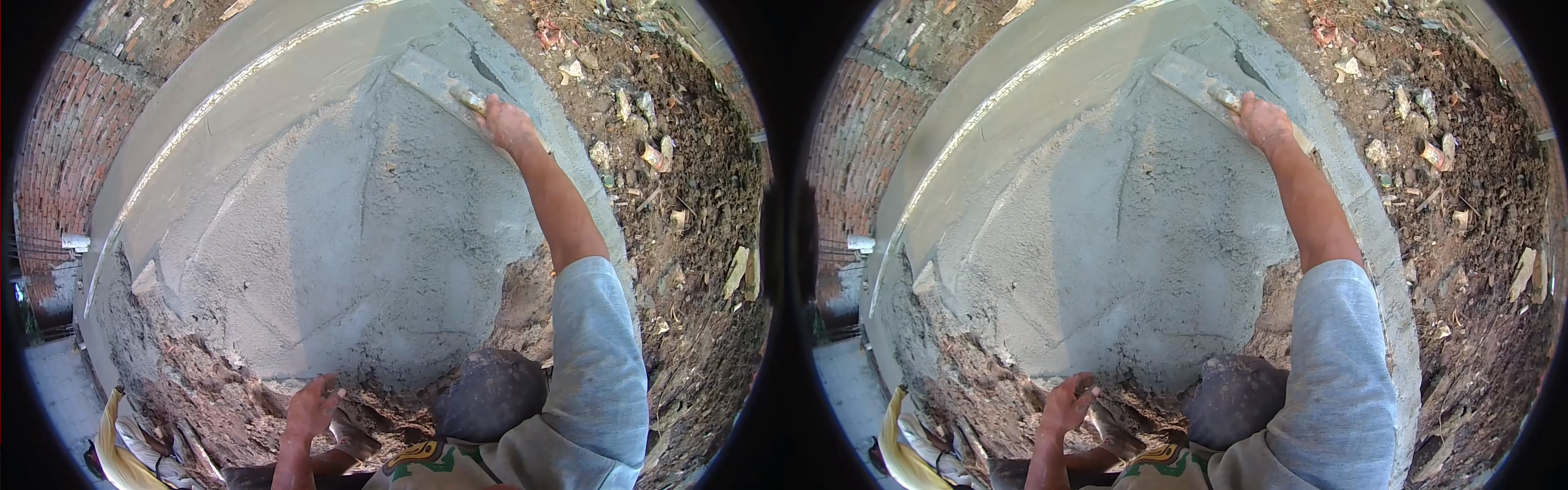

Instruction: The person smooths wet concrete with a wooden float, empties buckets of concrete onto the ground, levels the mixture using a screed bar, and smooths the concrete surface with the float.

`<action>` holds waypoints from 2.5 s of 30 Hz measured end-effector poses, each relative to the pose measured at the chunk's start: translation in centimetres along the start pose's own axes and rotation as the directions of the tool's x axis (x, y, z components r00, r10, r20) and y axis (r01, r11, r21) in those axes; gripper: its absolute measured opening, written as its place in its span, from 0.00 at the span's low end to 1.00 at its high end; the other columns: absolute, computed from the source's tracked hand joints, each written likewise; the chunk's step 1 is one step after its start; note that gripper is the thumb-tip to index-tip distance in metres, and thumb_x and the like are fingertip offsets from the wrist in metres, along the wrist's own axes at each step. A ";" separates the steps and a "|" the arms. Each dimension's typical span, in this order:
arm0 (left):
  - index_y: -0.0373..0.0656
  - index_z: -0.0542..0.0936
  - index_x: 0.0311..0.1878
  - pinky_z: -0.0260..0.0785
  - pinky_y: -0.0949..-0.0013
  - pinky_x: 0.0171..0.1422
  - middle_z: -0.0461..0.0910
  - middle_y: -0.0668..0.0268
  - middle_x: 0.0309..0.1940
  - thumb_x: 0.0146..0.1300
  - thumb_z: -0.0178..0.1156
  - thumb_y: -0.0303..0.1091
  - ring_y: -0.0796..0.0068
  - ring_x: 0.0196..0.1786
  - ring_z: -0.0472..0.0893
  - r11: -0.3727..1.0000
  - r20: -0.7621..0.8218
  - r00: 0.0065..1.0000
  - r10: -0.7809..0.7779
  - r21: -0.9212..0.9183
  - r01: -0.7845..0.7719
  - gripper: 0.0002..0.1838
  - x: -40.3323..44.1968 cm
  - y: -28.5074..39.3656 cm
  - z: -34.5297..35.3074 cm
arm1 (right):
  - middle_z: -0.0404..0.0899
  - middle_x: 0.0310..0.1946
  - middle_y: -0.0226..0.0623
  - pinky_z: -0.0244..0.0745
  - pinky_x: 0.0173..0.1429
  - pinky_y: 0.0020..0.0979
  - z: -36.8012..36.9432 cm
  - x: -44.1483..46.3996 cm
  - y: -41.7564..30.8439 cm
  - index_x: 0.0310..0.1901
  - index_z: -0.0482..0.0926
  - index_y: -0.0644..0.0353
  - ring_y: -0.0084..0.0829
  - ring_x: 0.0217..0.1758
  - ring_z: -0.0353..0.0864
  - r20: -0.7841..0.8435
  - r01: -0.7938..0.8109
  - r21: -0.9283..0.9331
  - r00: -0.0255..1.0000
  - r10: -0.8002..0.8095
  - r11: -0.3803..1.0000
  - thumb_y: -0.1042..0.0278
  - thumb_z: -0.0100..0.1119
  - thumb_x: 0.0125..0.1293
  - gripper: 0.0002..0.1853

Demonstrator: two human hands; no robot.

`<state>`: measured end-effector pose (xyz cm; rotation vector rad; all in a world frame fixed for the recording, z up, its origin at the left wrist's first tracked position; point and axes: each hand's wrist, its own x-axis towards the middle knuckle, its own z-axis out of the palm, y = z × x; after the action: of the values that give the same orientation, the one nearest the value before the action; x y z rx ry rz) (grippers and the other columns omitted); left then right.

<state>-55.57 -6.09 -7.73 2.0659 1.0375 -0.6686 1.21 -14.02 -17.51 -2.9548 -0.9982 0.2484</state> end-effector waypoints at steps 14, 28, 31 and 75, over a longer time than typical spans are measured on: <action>0.41 0.76 0.57 0.74 0.59 0.53 0.83 0.53 0.46 0.64 0.61 0.48 0.56 0.50 0.83 0.982 0.045 0.984 -0.175 -0.058 0.177 0.25 -2.3 -3.6 0.8 | 0.76 0.57 0.52 0.70 0.65 0.43 1.6 9.2 0.1 0.58 0.71 0.66 0.47 0.62 0.75 -0.004 -0.269 0.241 0.961 0.278 0.933 0.44 0.48 0.70 0.30; 0.45 0.78 0.56 0.74 0.58 0.50 0.83 0.54 0.45 0.62 0.62 0.47 0.55 0.46 0.83 0.964 0.041 0.970 -0.238 -0.108 0.241 0.23 -3.9 -6.0 3.0 | 0.79 0.41 0.66 0.72 0.55 0.47 2.9 4.1 4.0 0.44 0.78 0.76 0.57 0.49 0.80 0.011 -0.058 0.341 0.998 0.057 0.938 0.39 0.51 0.63 0.36; 0.44 0.78 0.56 0.74 0.59 0.51 0.83 0.53 0.44 0.62 0.62 0.47 0.56 0.47 0.83 0.950 0.037 0.958 -0.284 -0.124 0.287 0.24 -4.4 -6.0 3.2 | 0.80 0.37 0.66 0.73 0.51 0.48 1.3 -1.6 3.9 0.44 0.78 0.75 0.56 0.45 0.82 0.084 -0.194 0.446 0.981 0.175 0.874 0.38 0.53 0.63 0.36; 0.41 0.78 0.56 0.72 0.59 0.57 0.82 0.49 0.47 0.64 0.60 0.46 0.52 0.52 0.82 0.921 -0.134 0.972 -0.193 -0.367 0.132 0.23 0.2 -1.8 6.0 | 0.81 0.45 0.53 0.77 0.55 0.42 2.1 -3.0 -19.6 0.54 0.68 0.71 0.46 0.51 0.82 0.130 0.280 0.357 0.930 -0.345 0.891 0.60 0.48 0.70 0.21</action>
<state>-57.68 -9.97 -12.23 1.7518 1.3331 -0.3547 -13.28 -0.27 -17.92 -2.4560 -1.2899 0.6310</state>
